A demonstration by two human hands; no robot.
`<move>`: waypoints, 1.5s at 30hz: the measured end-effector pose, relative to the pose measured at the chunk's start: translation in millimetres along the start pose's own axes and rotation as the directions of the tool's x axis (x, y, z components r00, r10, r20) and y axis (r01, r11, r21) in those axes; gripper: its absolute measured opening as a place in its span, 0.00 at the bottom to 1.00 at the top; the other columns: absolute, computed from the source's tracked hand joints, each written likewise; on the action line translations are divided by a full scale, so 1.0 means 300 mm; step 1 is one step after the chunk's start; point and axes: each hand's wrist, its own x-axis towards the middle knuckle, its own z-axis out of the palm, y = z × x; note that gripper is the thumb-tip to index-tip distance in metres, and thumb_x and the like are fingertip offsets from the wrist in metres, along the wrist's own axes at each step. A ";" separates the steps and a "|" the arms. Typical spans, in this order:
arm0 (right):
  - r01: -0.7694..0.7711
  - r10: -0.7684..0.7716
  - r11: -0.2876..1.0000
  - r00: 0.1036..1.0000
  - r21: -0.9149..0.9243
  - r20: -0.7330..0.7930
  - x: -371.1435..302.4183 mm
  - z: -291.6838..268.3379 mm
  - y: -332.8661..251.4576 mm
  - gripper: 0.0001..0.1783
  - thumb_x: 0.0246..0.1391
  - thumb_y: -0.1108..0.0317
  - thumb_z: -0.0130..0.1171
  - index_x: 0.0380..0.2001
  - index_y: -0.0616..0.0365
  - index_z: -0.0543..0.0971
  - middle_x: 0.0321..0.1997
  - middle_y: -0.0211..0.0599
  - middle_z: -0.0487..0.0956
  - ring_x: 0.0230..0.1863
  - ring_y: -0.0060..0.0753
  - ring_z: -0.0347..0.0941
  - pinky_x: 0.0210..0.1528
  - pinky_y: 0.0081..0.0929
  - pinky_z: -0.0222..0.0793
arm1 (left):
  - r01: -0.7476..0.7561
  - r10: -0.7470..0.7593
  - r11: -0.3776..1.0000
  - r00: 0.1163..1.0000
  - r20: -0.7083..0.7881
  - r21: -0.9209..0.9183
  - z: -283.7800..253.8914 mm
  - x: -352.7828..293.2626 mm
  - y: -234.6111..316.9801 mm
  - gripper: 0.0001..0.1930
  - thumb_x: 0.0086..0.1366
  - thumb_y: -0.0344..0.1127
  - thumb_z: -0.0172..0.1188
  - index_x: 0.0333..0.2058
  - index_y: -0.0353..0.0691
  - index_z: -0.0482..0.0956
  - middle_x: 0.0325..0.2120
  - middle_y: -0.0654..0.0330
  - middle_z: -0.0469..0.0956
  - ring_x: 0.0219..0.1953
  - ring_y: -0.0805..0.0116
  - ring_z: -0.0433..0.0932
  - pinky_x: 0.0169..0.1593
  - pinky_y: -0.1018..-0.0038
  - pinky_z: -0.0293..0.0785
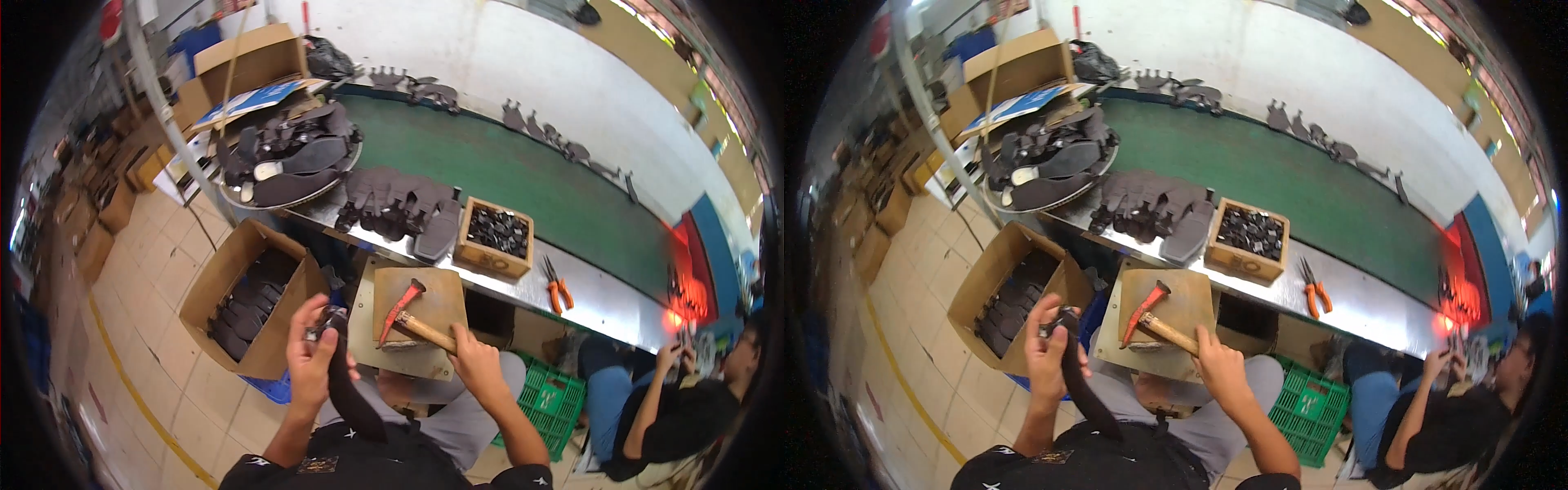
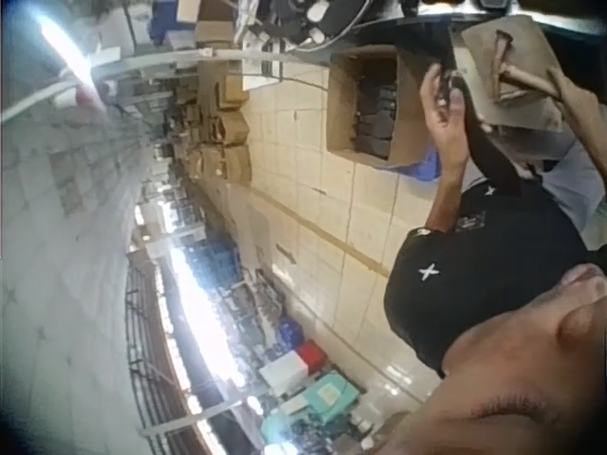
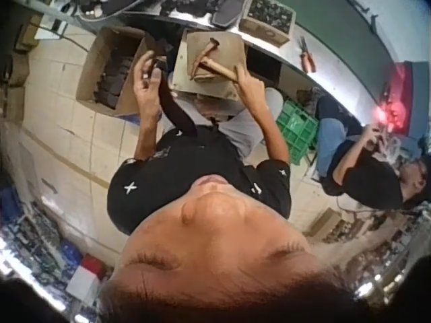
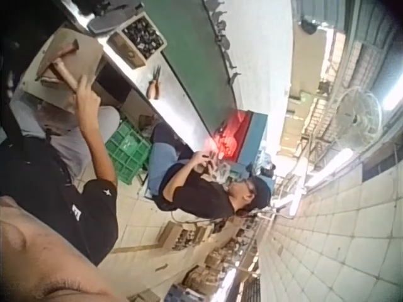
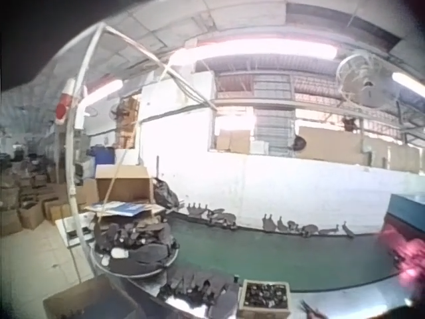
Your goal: Attaching heel components to shoe soles using a hammer and pliers.
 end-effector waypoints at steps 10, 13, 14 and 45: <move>-0.101 0.366 0.529 0.923 0.843 -0.119 -0.440 0.132 0.167 0.09 0.53 0.66 0.66 0.29 0.60 0.79 0.14 0.32 0.70 0.15 0.26 0.67 0.20 0.26 0.63 | -0.098 -0.026 0.896 0.962 0.273 0.432 0.206 0.372 -0.404 0.15 0.70 0.40 0.57 0.50 0.39 0.76 0.46 0.57 0.77 0.47 0.66 0.77 0.53 0.71 0.71; -0.060 0.435 0.028 0.899 0.998 0.041 -0.554 0.030 0.007 0.15 0.58 0.62 0.63 0.24 0.59 0.72 0.12 0.29 0.65 0.12 0.23 0.61 0.16 0.24 0.60 | -0.424 0.281 0.303 0.896 0.345 0.854 0.262 0.450 -0.485 0.22 0.60 0.44 0.65 0.51 0.45 0.77 0.57 0.51 0.67 0.59 0.48 0.65 0.60 0.55 0.62; -0.017 0.513 -0.127 0.854 0.992 0.080 -0.583 0.020 -0.033 0.18 0.59 0.60 0.61 0.22 0.58 0.70 0.12 0.31 0.65 0.10 0.22 0.60 0.16 0.24 0.59 | -0.471 0.359 0.216 0.853 0.379 0.855 0.317 0.460 -0.487 0.21 0.59 0.45 0.65 0.51 0.48 0.78 0.58 0.54 0.68 0.61 0.49 0.63 0.61 0.53 0.59; 0.298 0.504 0.030 0.820 0.954 -0.272 -0.360 -0.273 0.091 0.18 0.66 0.62 0.55 0.47 0.69 0.77 0.29 0.47 0.82 0.10 0.14 0.61 0.13 0.14 0.56 | -0.090 -0.083 0.968 0.764 0.640 0.232 0.692 0.265 -0.236 0.12 0.63 0.29 0.65 0.44 0.29 0.82 0.29 0.59 0.83 0.30 0.76 0.79 0.34 0.82 0.72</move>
